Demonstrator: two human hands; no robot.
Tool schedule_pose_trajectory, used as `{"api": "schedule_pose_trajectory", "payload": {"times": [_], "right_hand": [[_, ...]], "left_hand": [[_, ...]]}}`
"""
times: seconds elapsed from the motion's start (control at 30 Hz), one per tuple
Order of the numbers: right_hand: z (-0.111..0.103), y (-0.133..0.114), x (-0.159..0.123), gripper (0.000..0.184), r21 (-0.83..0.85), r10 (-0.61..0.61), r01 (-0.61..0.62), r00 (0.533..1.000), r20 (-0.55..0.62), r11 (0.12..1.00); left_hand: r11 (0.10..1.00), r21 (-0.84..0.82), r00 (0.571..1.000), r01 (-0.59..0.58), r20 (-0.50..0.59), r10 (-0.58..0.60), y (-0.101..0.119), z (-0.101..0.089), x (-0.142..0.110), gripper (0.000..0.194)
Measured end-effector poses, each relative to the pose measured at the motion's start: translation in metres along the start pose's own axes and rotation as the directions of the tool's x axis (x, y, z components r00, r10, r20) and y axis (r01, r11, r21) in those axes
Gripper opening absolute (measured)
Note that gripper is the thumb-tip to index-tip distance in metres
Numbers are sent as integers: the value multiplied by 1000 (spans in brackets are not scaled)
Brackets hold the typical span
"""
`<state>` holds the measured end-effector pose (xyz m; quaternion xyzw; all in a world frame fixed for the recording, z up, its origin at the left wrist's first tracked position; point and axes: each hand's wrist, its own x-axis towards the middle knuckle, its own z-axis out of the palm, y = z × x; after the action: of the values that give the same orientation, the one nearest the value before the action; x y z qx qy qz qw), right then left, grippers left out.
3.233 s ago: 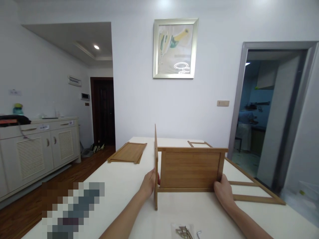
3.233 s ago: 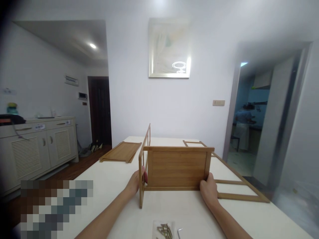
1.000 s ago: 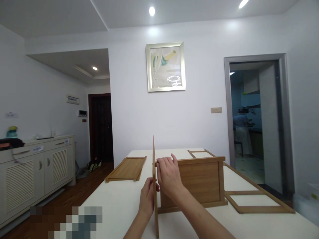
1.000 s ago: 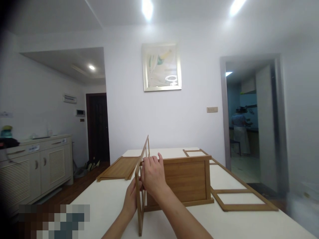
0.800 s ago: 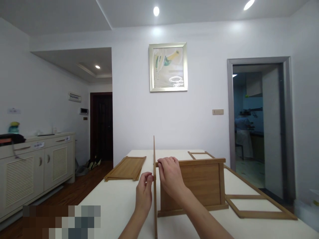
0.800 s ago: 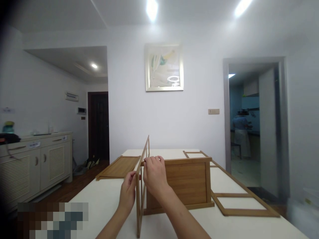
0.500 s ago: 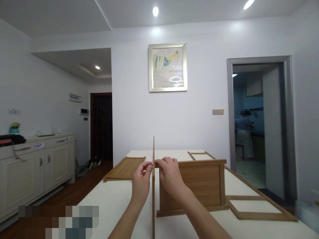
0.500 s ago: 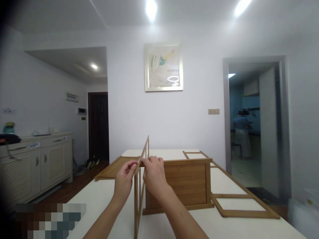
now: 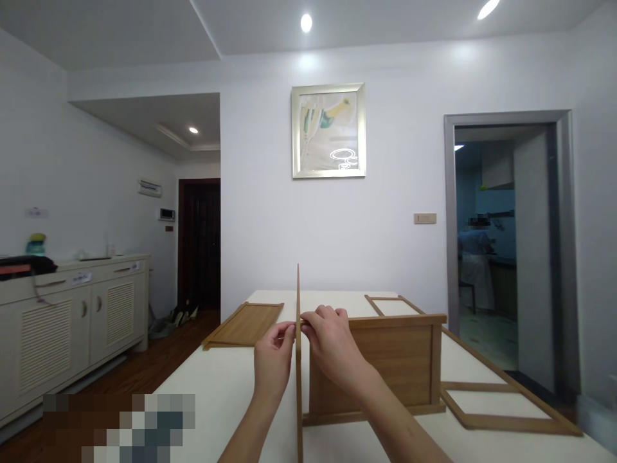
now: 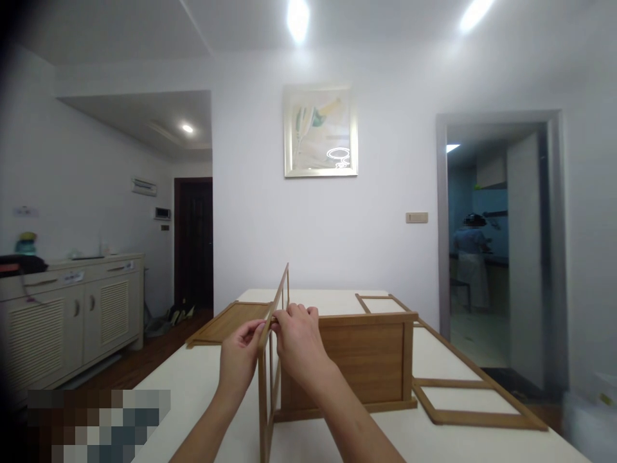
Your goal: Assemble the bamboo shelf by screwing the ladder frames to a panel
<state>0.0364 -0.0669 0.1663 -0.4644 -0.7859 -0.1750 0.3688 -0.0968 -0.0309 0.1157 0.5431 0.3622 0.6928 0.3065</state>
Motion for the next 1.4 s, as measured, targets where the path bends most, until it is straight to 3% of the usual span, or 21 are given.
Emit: {"api": "schedule_pose_trajectory", "payload": {"times": [0.2,0.4,0.6,0.97,1.07,1.2,1.4], "right_hand": [[3,-8,0,18,18,-33,33,999,-2,999],[4,-7,2,20,123,-9,10,1000,-12,992],[4,-7,3,19,136,-35,37,999,-14,990],[1,-9,3,20,153,-43,43,999,-7,987],[1,-8,3,20,158,-42,42,999,-2,987],[1,-8,3,20,145,-42,41,999,2,989],[2,-7,3,21,155,-47,47,999,-2,987]], "left_hand": [[996,39,996,-85,-16,86,5,-9,-1,29],[998,36,999,-49,1,49,11,-11,0,32],[992,92,996,-89,14,88,16,-13,0,27],[904,282,946,-321,57,318,14,-14,-2,23],[928,252,962,-274,57,268,12,-14,-2,25],[982,141,988,-125,106,110,11,-13,1,31],[994,100,982,-49,189,29,12,-13,9,34]]}}
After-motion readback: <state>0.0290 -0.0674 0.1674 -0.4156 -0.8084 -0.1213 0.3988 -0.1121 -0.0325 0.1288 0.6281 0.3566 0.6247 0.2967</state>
